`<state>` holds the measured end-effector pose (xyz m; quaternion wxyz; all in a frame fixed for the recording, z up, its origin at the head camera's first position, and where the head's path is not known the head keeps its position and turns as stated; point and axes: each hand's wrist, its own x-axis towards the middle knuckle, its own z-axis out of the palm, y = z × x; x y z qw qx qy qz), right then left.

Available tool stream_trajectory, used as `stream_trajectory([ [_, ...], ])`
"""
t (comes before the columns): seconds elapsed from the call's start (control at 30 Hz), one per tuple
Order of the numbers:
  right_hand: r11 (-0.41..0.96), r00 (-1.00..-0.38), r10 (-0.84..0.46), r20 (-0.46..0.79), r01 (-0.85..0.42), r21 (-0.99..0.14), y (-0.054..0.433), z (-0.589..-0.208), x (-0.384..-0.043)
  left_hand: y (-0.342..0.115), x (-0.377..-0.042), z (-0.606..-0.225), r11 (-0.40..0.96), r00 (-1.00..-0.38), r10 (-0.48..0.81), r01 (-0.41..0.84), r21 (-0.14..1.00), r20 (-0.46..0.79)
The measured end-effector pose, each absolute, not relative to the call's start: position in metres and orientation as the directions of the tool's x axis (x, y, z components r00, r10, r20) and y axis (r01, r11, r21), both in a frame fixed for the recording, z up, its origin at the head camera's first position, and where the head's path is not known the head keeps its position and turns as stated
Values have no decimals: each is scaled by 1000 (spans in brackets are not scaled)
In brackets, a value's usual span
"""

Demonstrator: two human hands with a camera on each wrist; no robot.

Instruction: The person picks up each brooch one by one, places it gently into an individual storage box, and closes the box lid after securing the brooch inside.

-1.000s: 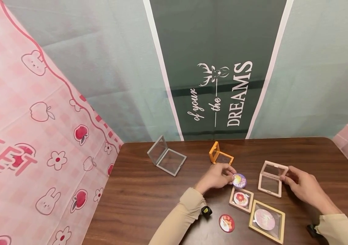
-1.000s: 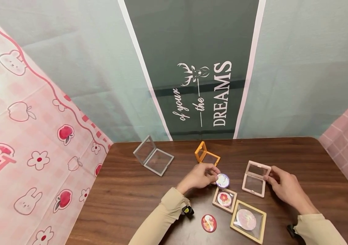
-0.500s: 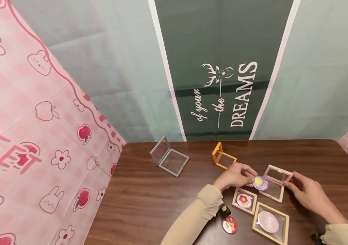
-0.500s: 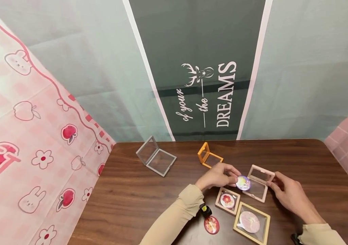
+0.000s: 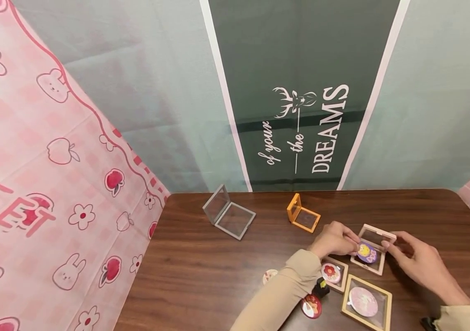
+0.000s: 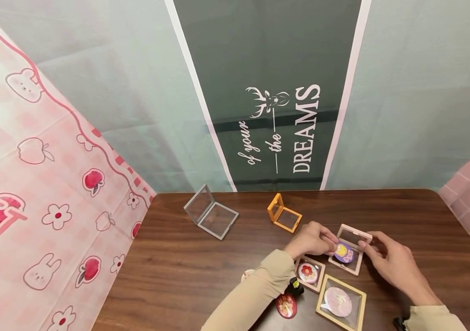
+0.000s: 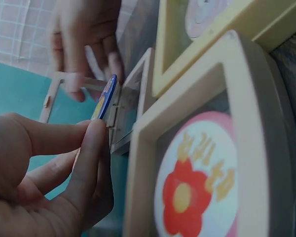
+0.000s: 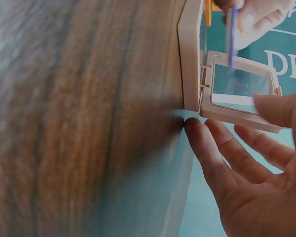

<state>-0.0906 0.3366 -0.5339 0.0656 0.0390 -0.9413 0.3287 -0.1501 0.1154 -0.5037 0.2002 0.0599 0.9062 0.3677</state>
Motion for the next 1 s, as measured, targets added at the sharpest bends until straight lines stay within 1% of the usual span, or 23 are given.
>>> stream_trajectory([
  [0.13,778,-993,-4,118,-77,-623,339,-529,-89,124,-149,-507,750,-919,206,-72,657,-336],
  [0.3,753,-986,-10,166,-117,-647,338,-530,-88,127,-151,-510,749,-921,171,-109,654,-349],
  [0.5,758,-980,4,201,-128,-640,337,-529,-89,131,-154,-513,776,-924,166,-94,623,-345],
  [0.73,765,-975,15,222,-131,-630,335,-528,-88,129,-156,-510,794,-910,143,-130,594,-390],
  [1.0,767,-973,3,229,-145,-625,335,-530,-90,129,-157,-512,798,-911,124,-144,586,-393],
])
